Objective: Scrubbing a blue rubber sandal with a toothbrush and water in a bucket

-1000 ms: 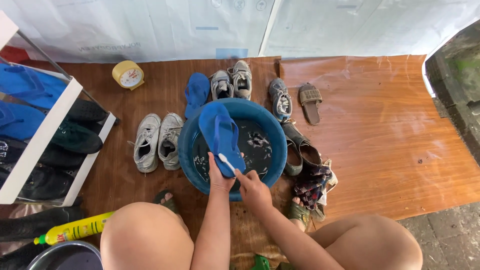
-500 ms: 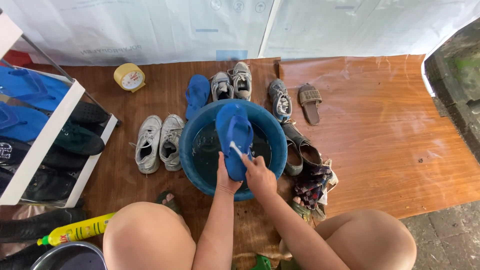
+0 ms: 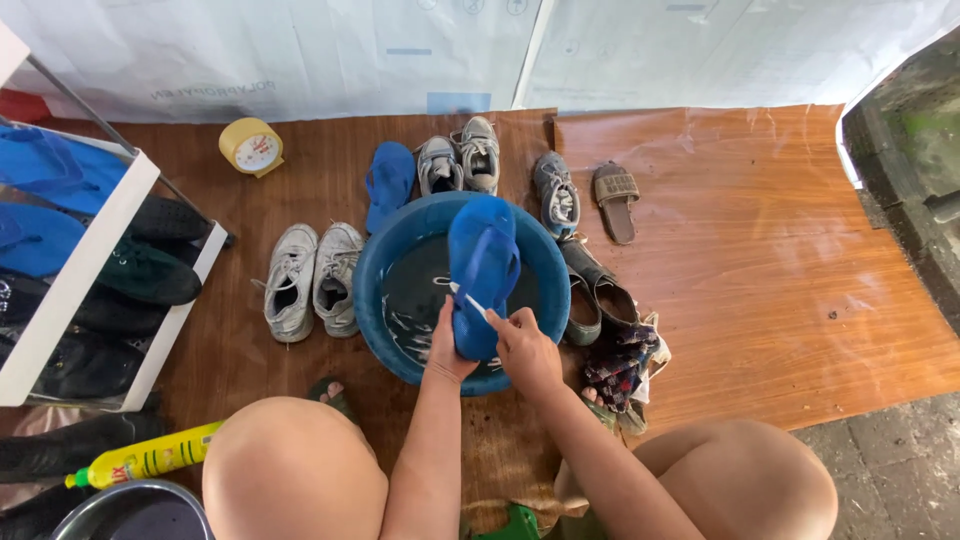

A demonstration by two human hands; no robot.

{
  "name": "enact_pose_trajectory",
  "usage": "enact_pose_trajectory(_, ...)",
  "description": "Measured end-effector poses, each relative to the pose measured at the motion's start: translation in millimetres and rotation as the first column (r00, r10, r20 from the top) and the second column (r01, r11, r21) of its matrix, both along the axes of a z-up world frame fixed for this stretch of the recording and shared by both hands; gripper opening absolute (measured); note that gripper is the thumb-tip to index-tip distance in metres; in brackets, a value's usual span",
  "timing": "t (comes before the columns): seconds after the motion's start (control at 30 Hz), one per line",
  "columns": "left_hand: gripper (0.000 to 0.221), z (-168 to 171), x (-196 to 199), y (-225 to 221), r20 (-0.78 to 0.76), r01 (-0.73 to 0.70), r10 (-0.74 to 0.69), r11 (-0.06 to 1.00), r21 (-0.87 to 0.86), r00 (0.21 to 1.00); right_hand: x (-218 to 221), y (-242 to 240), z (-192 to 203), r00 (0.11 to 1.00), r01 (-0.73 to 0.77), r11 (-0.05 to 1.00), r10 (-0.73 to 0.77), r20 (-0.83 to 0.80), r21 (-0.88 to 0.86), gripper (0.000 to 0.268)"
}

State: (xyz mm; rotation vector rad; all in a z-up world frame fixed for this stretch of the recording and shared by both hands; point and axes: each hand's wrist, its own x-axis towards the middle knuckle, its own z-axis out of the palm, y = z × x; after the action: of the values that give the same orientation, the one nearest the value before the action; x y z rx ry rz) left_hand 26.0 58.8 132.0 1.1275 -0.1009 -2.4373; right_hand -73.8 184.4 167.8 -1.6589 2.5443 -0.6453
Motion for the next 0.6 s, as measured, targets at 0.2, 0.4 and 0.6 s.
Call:
enact_pose_trajectory(0.2, 0.05, 28, -4, 19, 0.021, 0.039, -0.04, 0.999, 0.011, 0.999, -16, -9, -10, 0.997, 0.076, 0.997, -0.076, 0.024, 0.004, 0.049)
enact_pose_trajectory(0.4, 0.059, 8, -8, -3, -0.083, -0.08, 0.08, 0.997, 0.009, 0.993, -22, 7, 1, 0.978, 0.147, 0.988, -0.14, 0.157, -0.036, 0.046)
enact_pose_trajectory(0.6, 0.069, 1, 0, -10, -0.083, -0.017, 0.009, 0.995, -0.1, 0.997, -18, 4, 18, 0.979, 0.013, 0.991, 0.016, 0.205, -0.136, 0.046)
